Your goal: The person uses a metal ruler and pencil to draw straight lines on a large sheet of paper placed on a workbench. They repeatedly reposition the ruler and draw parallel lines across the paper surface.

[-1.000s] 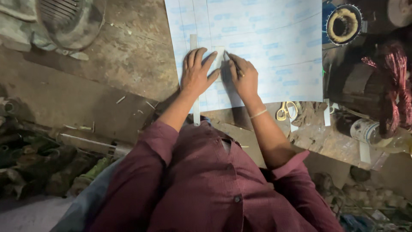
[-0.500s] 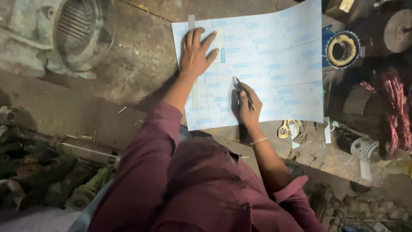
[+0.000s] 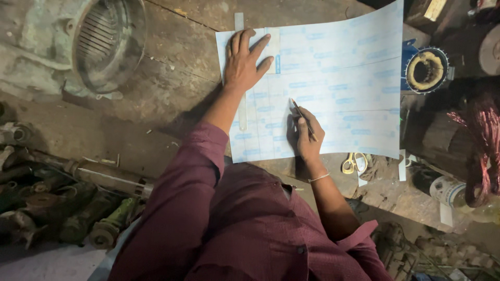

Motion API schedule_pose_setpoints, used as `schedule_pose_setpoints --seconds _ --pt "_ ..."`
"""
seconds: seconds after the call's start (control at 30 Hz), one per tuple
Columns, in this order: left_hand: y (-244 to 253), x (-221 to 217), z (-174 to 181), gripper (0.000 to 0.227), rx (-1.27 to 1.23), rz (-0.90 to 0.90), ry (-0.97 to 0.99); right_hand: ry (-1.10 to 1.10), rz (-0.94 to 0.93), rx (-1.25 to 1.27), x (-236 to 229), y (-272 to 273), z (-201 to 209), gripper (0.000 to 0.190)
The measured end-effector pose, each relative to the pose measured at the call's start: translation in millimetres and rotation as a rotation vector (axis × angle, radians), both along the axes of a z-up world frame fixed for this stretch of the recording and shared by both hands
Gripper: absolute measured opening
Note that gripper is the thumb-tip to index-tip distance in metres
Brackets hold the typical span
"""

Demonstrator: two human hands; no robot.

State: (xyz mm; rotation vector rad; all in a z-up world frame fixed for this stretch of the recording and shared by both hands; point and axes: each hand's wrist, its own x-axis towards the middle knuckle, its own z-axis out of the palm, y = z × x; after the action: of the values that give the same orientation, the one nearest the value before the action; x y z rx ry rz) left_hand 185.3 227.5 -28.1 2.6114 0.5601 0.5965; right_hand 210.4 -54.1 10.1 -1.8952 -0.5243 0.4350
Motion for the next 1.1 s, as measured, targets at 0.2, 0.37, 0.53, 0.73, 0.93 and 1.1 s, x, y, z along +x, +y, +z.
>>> schedule_pose_setpoints --seconds 0.2,0.37,0.53,0.73,0.93,1.1 --pt "1.5 2.3 -1.2 0.055 0.03 0.008 0.01 -0.025 -0.015 -0.038 14.0 18.1 -0.9 0.036" --pt "0.1 0.8 0.7 0.056 0.003 0.007 -0.002 -0.2 -0.003 0.052 74.8 109.6 -14.2 0.025" --pt "0.3 3.4 4.8 0.059 -0.013 0.008 0.001 -0.19 0.068 0.008 104.4 154.2 -6.5 0.025" --pt "1.6 3.5 4.3 0.061 -0.012 0.016 -0.032 -0.332 0.124 -0.139 101.5 149.6 11.8 0.024" --pt "1.0 0.8 -10.2 0.062 -0.111 -0.009 -0.012 -0.559 0.248 -0.128 94.7 151.1 1.1 0.032" --pt "12.4 -44.7 -7.2 0.053 -0.074 0.026 0.082 -0.67 0.419 -0.236 54.6 74.8 6.1 0.041"
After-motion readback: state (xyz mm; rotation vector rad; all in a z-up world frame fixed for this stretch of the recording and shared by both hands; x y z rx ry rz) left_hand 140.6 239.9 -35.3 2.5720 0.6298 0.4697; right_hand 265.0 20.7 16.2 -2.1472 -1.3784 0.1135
